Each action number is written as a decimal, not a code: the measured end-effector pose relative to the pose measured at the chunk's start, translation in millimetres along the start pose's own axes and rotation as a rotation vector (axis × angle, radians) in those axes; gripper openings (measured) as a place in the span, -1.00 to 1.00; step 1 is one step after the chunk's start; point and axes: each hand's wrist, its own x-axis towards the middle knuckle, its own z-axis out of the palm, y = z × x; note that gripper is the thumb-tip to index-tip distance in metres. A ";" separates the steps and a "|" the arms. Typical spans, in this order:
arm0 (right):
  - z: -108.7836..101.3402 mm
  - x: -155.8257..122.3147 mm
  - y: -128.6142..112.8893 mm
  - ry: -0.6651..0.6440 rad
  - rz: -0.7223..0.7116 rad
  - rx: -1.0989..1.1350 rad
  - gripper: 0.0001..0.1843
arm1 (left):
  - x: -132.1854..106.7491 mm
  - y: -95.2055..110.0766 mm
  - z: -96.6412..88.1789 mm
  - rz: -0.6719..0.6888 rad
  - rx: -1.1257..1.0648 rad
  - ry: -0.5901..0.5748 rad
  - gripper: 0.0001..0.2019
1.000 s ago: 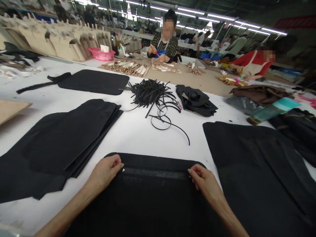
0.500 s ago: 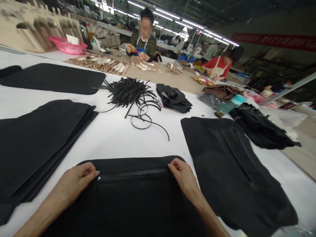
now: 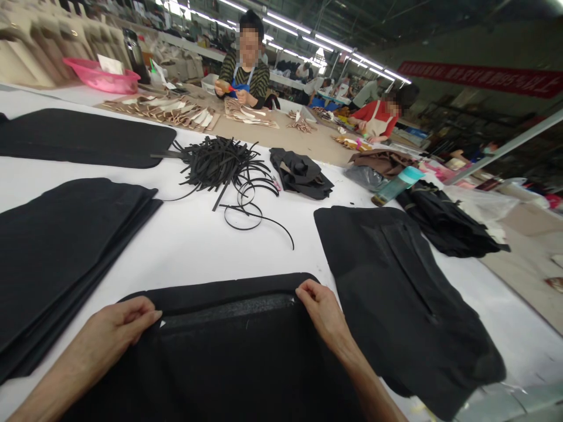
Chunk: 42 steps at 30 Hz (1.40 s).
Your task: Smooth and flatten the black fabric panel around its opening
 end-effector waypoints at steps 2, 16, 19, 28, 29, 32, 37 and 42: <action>3.1 1.2 3.5 -0.010 -0.009 0.007 -0.74 | 0.3 -0.6 1.3 0.009 0.005 -0.015 -0.66; -5.3 4.8 9.2 -0.150 -0.059 0.028 -0.61 | -19.1 12.9 -16.1 0.000 -0.641 -0.048 -0.69; -6.2 4.4 8.1 -0.146 -0.056 0.017 -0.58 | -16.3 5.7 -24.1 0.038 -0.716 0.067 -0.67; -11.3 2.2 -0.6 -0.142 -0.075 0.049 -0.58 | -31.5 22.8 -15.2 0.489 -0.003 0.039 -0.76; -12.0 1.6 -1.3 -0.142 -0.073 0.053 -0.59 | -31.5 24.2 -12.0 0.510 0.098 0.027 -0.74; -14.1 -1.0 -1.6 -0.152 -0.071 0.083 -0.59 | -28.1 23.5 -4.7 0.500 0.221 0.020 -0.81; -15.6 -3.1 2.8 -0.139 -0.066 0.093 -0.60 | -24.4 22.6 -4.3 0.474 0.175 0.059 -0.86; -12.6 3.8 10.6 -0.144 -0.031 0.094 -0.59 | -27.9 29.5 -11.5 0.299 -0.049 0.058 -0.84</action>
